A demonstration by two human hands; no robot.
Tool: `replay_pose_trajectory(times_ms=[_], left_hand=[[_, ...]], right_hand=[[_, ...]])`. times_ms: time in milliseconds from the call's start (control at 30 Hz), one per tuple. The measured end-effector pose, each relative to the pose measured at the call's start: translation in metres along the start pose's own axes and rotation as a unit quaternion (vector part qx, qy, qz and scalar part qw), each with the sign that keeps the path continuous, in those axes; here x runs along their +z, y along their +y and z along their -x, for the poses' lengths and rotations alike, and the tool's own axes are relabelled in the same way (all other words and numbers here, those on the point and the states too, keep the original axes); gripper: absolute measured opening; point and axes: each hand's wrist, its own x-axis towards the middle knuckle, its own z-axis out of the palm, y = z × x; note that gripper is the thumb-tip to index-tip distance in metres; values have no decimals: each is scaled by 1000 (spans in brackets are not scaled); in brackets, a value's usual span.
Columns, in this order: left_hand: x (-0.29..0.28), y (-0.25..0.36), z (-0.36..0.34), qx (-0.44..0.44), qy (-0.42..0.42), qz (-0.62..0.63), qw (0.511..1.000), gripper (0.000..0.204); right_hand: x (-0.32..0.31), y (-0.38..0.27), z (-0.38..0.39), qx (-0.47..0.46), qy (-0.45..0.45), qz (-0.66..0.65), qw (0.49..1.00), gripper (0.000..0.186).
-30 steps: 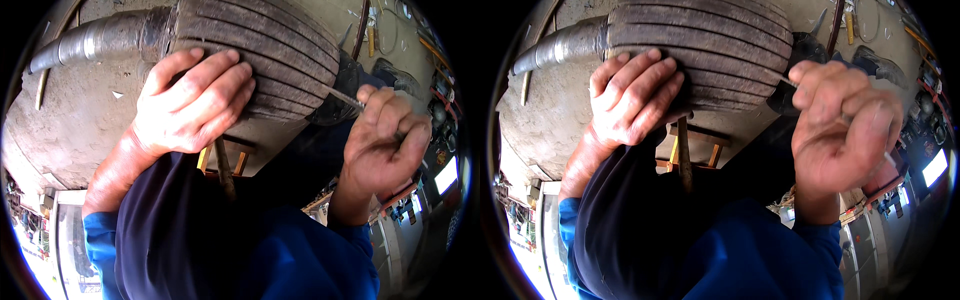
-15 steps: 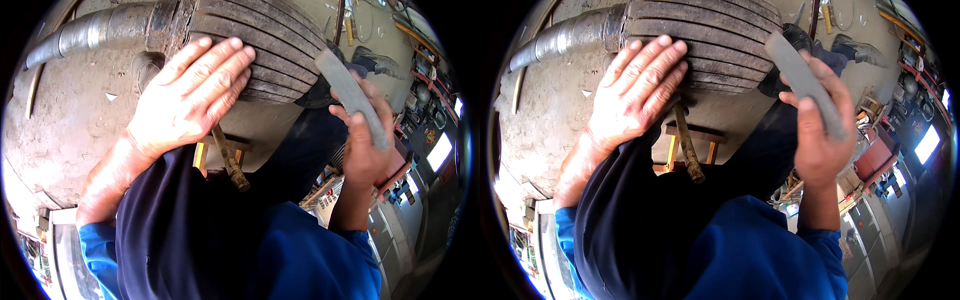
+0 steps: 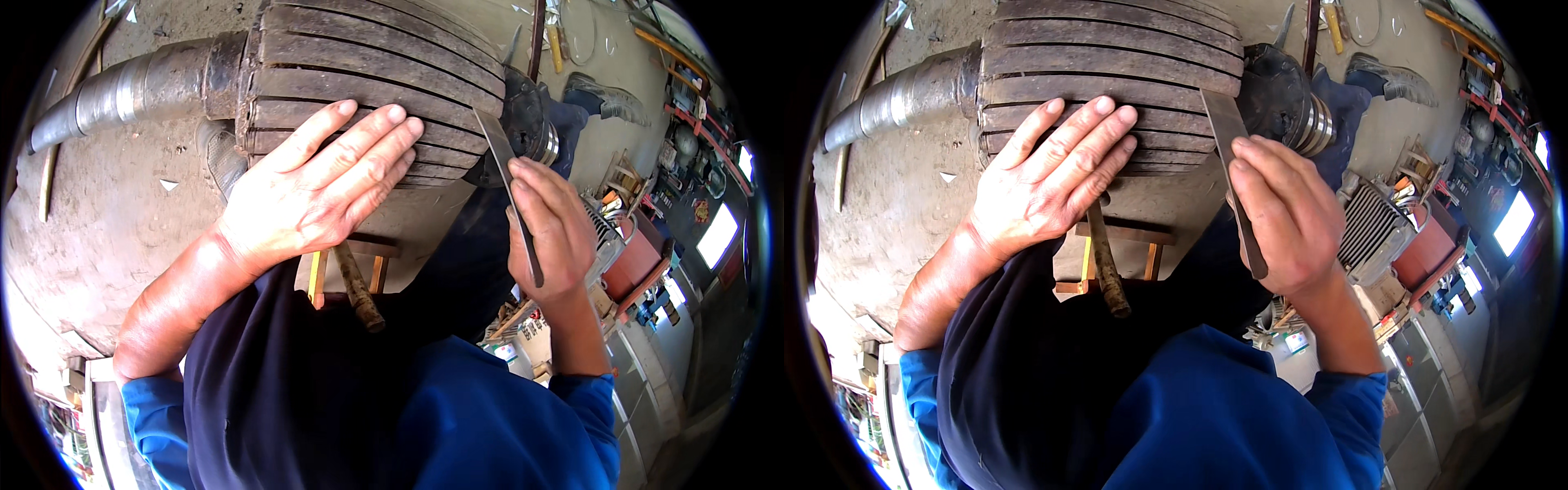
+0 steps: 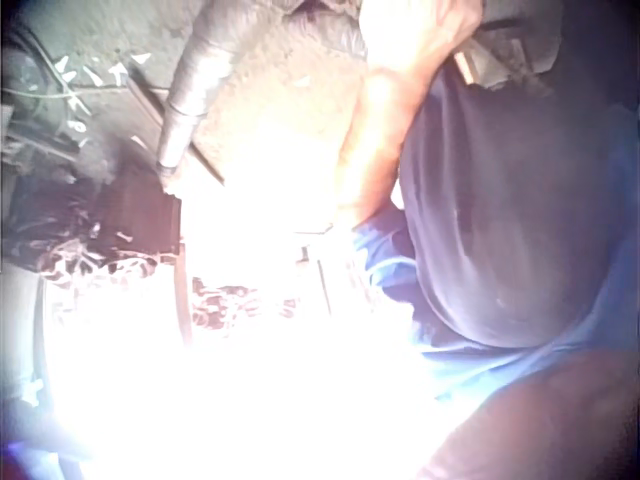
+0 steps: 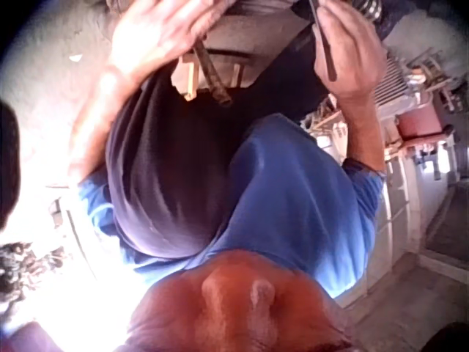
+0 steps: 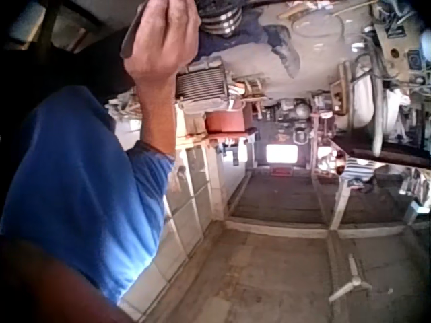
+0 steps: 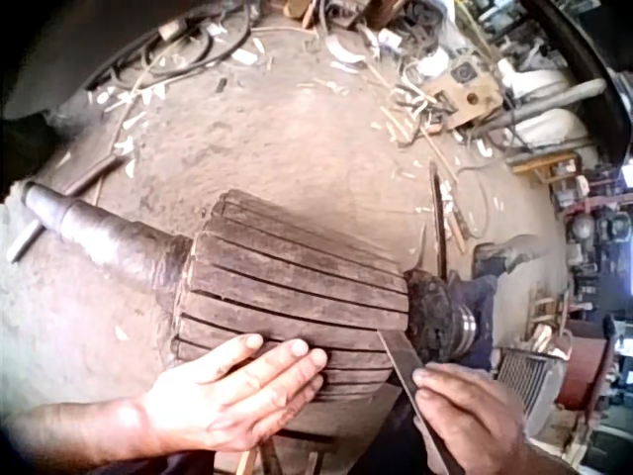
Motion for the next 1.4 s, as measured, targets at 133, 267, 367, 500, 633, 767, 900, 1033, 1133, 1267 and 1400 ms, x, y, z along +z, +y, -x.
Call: replay_pose_trajectory(times_ms=[133,267,367,500,633,767,900,1033,1133,1267,1400], left_hand=[[-1,-1,-2,4,-9,-1,1000,42],[0,-1,-4,1,-5,18,1000,42],[-4,-1,-4,-10,-7,21,1000,41],[-4,-2,-4,13,-8,16,1000,42],[-2,0,-3,8,-12,8,1000,43],[0,-1,-2,17,-11,-2,1000,41],[3,1,1,11,8,-2,1000,40],[6,1,-1,6,15,3,1000,40],[4,0,-3,-9,13,21,1000,40],[7,0,-1,17,23,10,1000,41],[11,4,0,4,51,18,999,38]], right_hand=[[-6,17,-14,-44,-16,-30,998,23],[-13,16,-28,-32,-45,-31,998,17],[-19,29,-52,-24,-81,-56,995,16],[-21,57,-60,62,-174,-145,972,18],[-31,48,-62,63,-194,-142,969,20],[-24,23,-56,-34,-108,-118,986,24],[0,4,-37,-85,-52,-48,994,31],[-1,8,-44,-97,-52,-42,993,24],[-5,23,-70,-14,-99,-111,989,20],[-14,35,-84,69,-170,-175,967,25],[-20,13,-81,-18,-133,-134,982,28]])
